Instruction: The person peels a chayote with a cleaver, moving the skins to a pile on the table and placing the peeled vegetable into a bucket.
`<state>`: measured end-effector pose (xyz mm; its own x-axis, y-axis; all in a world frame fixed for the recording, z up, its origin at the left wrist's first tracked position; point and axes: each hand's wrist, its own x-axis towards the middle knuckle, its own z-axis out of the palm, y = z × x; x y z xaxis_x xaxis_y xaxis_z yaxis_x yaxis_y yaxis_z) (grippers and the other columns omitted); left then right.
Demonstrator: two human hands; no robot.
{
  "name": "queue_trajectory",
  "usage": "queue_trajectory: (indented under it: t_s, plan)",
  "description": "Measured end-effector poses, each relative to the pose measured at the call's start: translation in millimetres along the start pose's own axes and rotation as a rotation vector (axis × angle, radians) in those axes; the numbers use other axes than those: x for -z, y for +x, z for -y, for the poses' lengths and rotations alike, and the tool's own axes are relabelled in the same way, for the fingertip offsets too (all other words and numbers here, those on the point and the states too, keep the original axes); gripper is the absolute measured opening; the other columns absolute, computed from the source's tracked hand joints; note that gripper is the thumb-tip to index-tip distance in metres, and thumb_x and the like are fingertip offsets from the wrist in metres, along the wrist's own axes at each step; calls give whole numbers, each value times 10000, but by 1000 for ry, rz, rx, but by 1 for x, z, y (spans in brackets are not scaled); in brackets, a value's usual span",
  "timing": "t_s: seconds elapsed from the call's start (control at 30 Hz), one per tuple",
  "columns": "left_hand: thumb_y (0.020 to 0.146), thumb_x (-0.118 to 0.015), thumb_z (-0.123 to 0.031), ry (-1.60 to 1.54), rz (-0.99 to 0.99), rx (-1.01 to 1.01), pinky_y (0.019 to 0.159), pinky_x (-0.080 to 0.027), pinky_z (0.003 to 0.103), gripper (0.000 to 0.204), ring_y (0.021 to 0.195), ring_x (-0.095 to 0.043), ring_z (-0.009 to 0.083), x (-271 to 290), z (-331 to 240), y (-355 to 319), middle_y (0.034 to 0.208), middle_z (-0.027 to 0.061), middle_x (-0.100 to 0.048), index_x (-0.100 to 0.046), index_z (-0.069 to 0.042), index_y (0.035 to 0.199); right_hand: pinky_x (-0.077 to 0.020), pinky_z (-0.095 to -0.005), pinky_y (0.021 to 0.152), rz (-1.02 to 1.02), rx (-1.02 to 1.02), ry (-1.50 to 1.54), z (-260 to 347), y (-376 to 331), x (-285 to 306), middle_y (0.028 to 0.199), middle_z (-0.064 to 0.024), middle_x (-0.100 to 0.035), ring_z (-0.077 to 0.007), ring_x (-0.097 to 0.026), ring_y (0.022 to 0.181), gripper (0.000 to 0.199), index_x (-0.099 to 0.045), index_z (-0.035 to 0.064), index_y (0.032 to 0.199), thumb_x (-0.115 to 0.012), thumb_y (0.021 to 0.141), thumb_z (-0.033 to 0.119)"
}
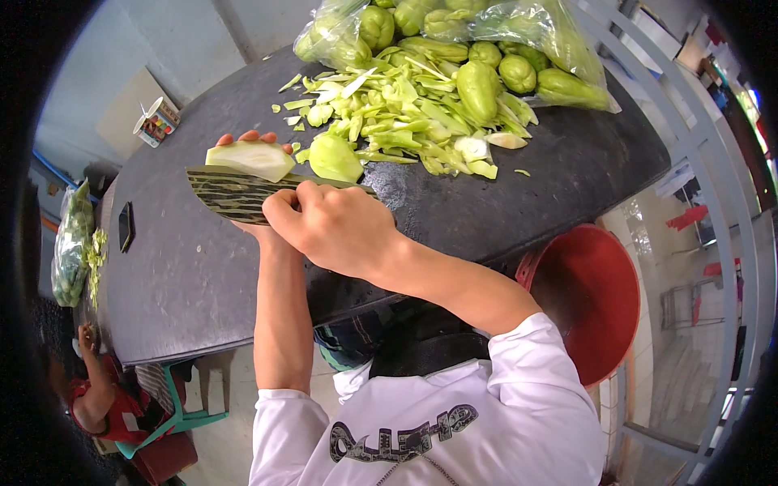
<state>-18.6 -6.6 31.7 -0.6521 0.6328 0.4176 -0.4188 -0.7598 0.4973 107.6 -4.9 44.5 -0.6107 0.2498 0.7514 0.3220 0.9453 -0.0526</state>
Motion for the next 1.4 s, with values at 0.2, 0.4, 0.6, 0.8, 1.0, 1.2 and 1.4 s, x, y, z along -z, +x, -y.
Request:
queue_trajectory:
  t_s: [0.2, 0.4, 0.6, 0.8, 1.0, 1.2, 1.4]
  plan:
    - [982, -489, -301, 33, 32, 38, 916, -520, 509, 347, 1099, -556, 332, 3, 3, 7, 1181, 147, -574, -505, -123, 1279, -533, -345, 419, -41, -6, 4, -2, 9, -5, 669, -115, -594, -231, -663, 515, 145, -539, 26, 934, -610, 859, 129]
    - [985, -469, -250, 74, 16, 66, 916, -515, 505, 311, 1094, -550, 328, -1, 3, 7, 1170, 136, -569, -509, -128, 1268, -550, -362, 430, -38, -27, 4, -4, 14, -7, 691, -143, -621, -258, -685, 535, 144, -543, 26, 928, -616, 859, 129]
    - [1010, -442, -284, 133, 23, 87, 845, -528, 488, 306, 1022, -575, 326, -1, -1, 12, 1139, 144, -579, -510, -117, 1257, -575, -418, 496, -17, -91, 158, -4, 18, -4, 713, -177, -645, -336, -701, 594, 176, -514, 11, 985, -601, 864, 105]
    - [1056, -353, -503, 146, 109, 104, 779, -543, 441, 497, 949, -606, 299, 2, -1, 17, 1103, 161, -596, -495, -78, 1271, -566, -478, 592, 35, -189, 441, -18, 25, 8, 746, -241, -670, -405, -698, 685, 202, -487, -9, 1015, -599, 853, 38]
    - [1045, -369, -373, 255, 128, 122, 859, -567, 427, 480, 1020, -642, 302, -4, 0, 14, 1225, 203, -612, -413, -50, 1398, -554, -492, 607, 18, -247, 481, -25, 23, 10, 721, -247, -662, -421, -689, 696, 218, -496, -33, 1050, -592, 862, 21]
    - [918, -445, -89, 446, 218, 20, 971, -532, 392, 538, 1115, -632, 288, -8, -6, 12, 1291, 253, -593, -364, -19, 1445, -527, -498, 588, 90, -302, 604, -37, 29, 33, 684, -240, -641, -417, -680, 685, 152, -519, -25, 1031, -575, 911, 50]
    - [800, -431, 22, 438, 232, 98, 1040, -467, 369, 657, 1144, -594, 274, -2, -7, 13, 1280, 174, -556, -361, 3, 1453, -502, -284, 565, 133, -412, 776, -69, 27, 41, 733, -106, -694, -109, -630, 602, 303, -596, -35, 1178, -665, 901, 68]
